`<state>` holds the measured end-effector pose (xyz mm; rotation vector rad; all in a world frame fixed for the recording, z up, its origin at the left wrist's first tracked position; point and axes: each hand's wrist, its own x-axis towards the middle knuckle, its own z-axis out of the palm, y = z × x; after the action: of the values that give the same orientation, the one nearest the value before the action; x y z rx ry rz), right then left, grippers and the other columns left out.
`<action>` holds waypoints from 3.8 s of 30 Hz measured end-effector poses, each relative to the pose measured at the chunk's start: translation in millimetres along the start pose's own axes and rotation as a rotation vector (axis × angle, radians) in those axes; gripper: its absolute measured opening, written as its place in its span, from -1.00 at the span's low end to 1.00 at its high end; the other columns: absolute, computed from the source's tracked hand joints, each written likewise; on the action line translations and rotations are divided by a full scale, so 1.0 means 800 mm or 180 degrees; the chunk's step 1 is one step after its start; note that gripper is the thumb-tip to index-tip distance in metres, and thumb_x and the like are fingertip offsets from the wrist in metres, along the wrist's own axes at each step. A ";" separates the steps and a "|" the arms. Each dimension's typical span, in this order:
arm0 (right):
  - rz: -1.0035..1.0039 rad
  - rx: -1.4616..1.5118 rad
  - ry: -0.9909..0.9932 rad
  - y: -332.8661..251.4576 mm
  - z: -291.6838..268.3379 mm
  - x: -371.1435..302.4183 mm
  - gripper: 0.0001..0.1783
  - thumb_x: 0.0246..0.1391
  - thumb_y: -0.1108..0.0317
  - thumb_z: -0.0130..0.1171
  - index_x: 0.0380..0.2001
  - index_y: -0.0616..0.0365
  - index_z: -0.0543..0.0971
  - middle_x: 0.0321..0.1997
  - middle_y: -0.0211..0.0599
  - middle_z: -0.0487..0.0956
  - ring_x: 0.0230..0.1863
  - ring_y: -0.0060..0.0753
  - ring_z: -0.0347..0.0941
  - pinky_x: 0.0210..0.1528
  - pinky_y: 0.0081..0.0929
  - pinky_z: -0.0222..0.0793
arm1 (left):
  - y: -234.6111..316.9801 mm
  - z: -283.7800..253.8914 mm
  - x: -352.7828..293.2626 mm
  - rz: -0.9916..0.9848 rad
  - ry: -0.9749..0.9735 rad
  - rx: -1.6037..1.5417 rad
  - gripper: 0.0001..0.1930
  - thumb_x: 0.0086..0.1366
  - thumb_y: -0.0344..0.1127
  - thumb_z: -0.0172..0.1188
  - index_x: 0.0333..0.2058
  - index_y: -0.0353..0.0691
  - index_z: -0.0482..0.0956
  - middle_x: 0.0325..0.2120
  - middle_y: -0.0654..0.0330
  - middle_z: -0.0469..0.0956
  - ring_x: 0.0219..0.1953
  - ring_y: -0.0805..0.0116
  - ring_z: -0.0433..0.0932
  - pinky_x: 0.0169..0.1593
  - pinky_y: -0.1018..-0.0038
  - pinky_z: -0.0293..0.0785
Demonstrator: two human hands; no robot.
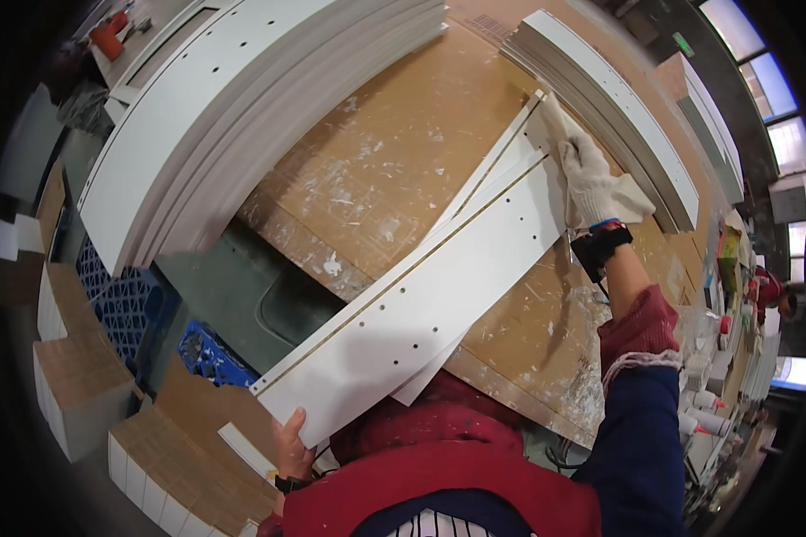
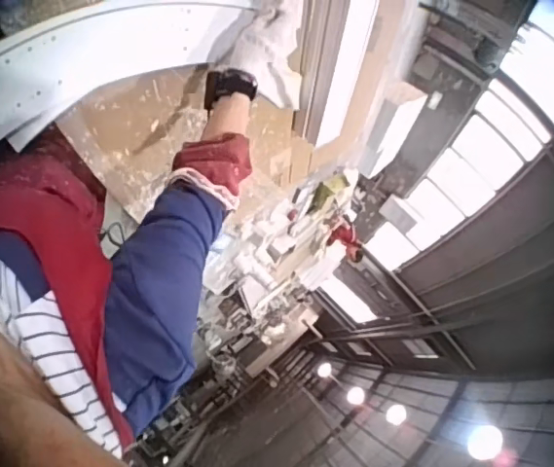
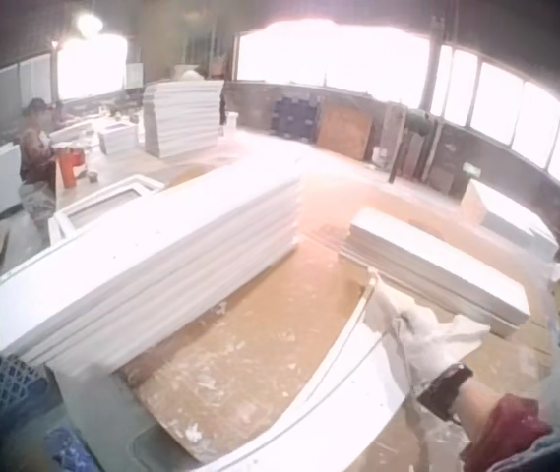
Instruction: The person wipes the surface of white rectangular panels with a cloth. They handle the panels one at a time, turning them over to clean both sides and edges. The person also uses a small tool to scrape or clean specific spots on the panels.
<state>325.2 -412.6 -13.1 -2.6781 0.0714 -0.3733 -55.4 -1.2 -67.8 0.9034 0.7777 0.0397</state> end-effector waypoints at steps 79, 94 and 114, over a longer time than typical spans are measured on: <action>-0.0988 -0.0262 -0.0415 -0.051 0.007 -0.114 -0.81 0.13 0.33 -0.06 -0.26 0.12 0.51 -0.29 -0.16 0.58 -0.37 -0.20 0.53 -0.30 -0.36 0.46 | -0.026 -0.003 0.026 0.0498 -0.1130 0.0563 -0.50 0.35 -0.16 -0.07 0.16 -0.32 0.18 0.15 0.09 0.27 0.17 0.17 0.29 0.21 0.27 0.21; 0.0756 0.4835 0.0852 0.036 -0.130 -0.090 -0.54 0.18 0.20 0.07 0.07 0.24 0.38 0.06 -0.18 0.47 0.04 -0.32 0.42 0.10 -0.38 0.35 | 0.058 0.075 0.041 0.4281 -0.2287 0.5257 -0.59 0.10 -0.48 0.09 -0.01 -0.29 0.45 0.03 -0.06 0.40 0.11 0.04 0.37 0.19 0.08 0.17; -0.3256 -0.2604 0.0749 -0.154 0.056 -0.180 -0.88 0.08 0.32 -0.11 -0.52 0.02 0.34 -0.68 -0.50 0.17 -0.79 -0.61 0.13 -0.82 -0.53 0.06 | -0.001 0.013 0.022 -0.0567 -0.1304 0.0030 -0.34 0.00 -0.38 0.26 0.11 -0.35 0.25 -0.04 0.03 0.43 0.01 0.12 0.44 0.08 0.25 0.38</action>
<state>197.4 -266.7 -35.6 -3.1995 -1.3848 -1.1599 -36.5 -2.8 -74.6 0.8128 0.4723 -0.2980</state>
